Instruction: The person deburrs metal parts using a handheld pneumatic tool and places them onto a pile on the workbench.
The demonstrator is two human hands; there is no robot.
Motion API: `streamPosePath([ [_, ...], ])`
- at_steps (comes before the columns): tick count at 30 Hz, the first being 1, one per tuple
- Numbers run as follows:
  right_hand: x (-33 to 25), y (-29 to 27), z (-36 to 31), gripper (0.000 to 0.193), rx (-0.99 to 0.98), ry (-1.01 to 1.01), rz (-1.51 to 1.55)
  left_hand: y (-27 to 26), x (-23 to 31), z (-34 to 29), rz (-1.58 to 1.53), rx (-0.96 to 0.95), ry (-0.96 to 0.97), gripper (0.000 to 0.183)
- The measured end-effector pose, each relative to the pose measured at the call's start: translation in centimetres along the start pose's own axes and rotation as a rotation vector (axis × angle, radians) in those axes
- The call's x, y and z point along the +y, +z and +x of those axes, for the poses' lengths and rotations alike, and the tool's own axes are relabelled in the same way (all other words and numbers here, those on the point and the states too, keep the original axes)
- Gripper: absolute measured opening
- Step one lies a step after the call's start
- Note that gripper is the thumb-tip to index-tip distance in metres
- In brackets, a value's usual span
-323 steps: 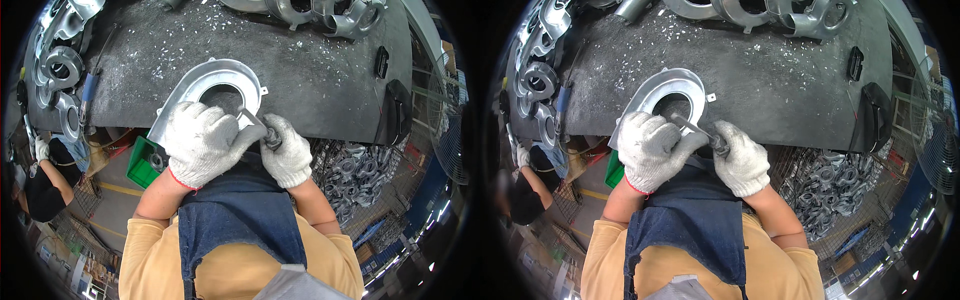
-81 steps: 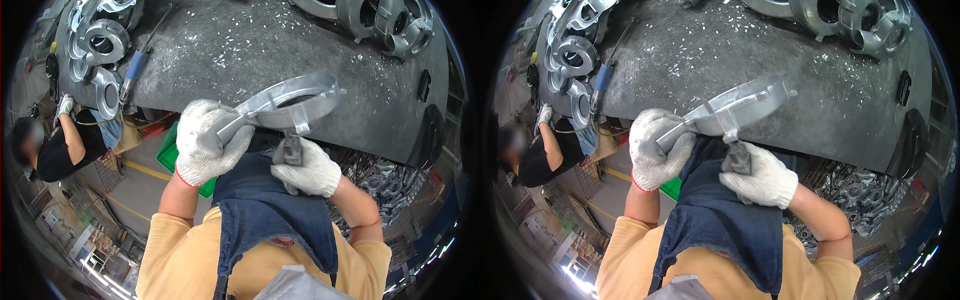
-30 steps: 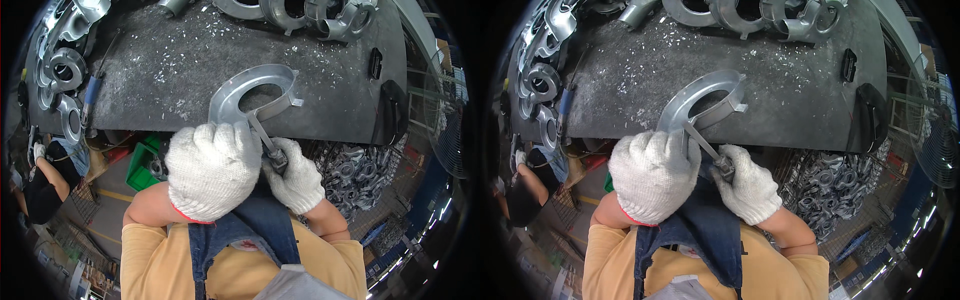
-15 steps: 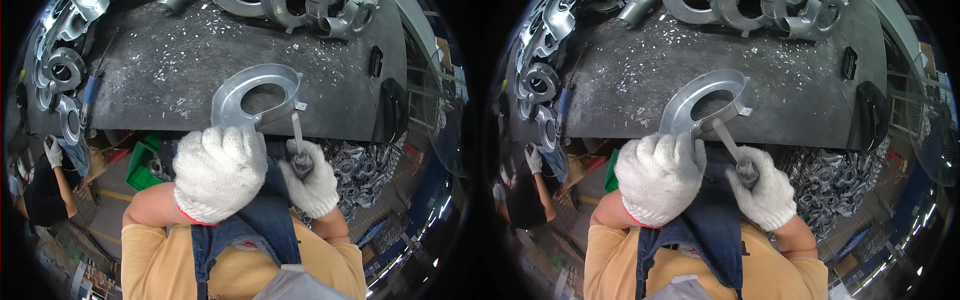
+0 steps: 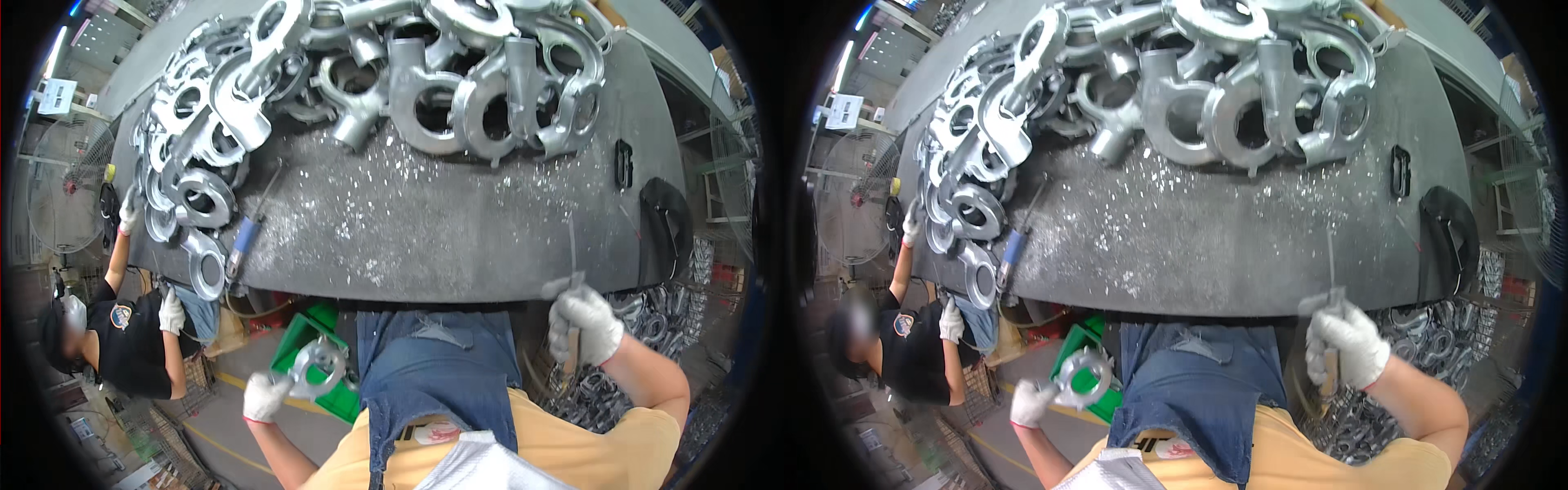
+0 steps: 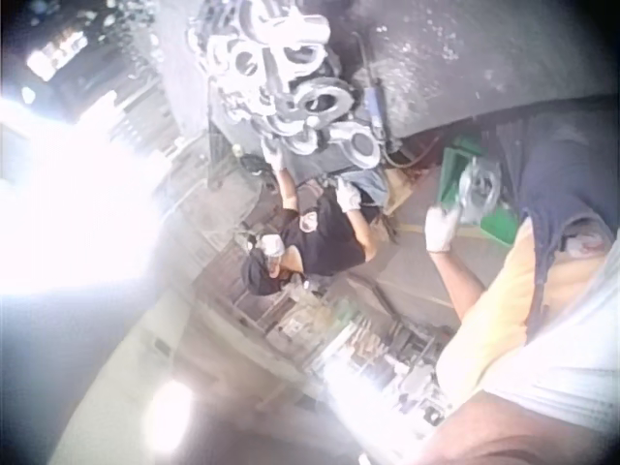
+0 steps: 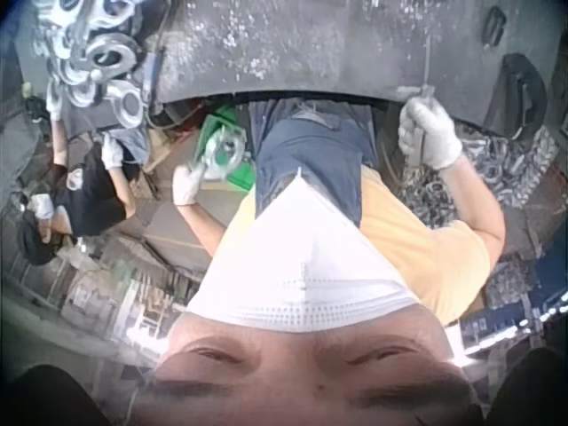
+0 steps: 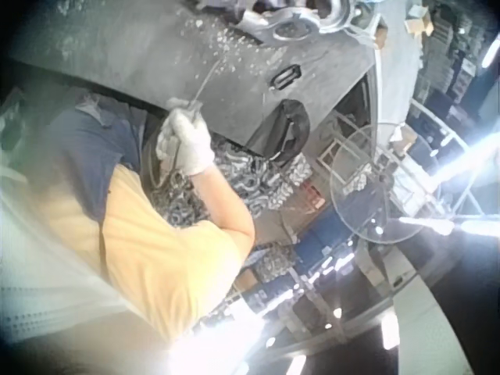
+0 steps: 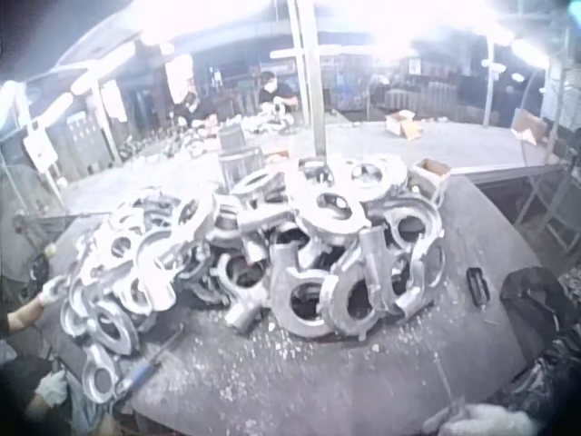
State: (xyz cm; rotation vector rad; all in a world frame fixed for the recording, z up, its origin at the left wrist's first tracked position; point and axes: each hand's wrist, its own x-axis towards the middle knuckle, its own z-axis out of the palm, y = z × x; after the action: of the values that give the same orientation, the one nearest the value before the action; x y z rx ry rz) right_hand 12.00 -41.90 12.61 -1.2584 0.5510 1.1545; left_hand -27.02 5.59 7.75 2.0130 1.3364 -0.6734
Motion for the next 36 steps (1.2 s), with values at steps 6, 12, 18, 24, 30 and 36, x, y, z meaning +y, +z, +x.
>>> streamPosePath([
  [6, 6.0, -1.1, 2.6, 0.054, -0.119, 0.042, 0.316, 13.3, -17.9, 3.2, 0.251, 0.159, -0.326, 0.055],
  [12, 5.3, -0.3, -0.5, 0.076, -0.069, -0.006, -0.064, 10.4, -7.6, 8.8, 0.174, 0.601, -0.052, 0.038],
  [18, 5.2, -0.9, -1.1, 0.100, -0.157, -0.081, -0.146, 0.3, 22.8, 10.5, -0.433, 0.917, 0.790, 0.023],
  [24, 5.2, -1.4, 2.0, 0.117, 0.219, -0.944, -0.543, -3.2, 46.9, 12.9, 0.186, 0.569, 0.970, 0.042],
  [30, 11.2, -9.8, 9.1, 0.111, -0.091, -1.115, -0.775, 4.7, 51.4, 21.5, -0.033, 0.563, 0.774, 0.072],
  [36, 13.7, -11.7, 11.0, 0.122, 0.053, -1.161, -1.266, 5.4, 37.1, 11.4, -0.228, 0.797, 1.559, 0.023],
])
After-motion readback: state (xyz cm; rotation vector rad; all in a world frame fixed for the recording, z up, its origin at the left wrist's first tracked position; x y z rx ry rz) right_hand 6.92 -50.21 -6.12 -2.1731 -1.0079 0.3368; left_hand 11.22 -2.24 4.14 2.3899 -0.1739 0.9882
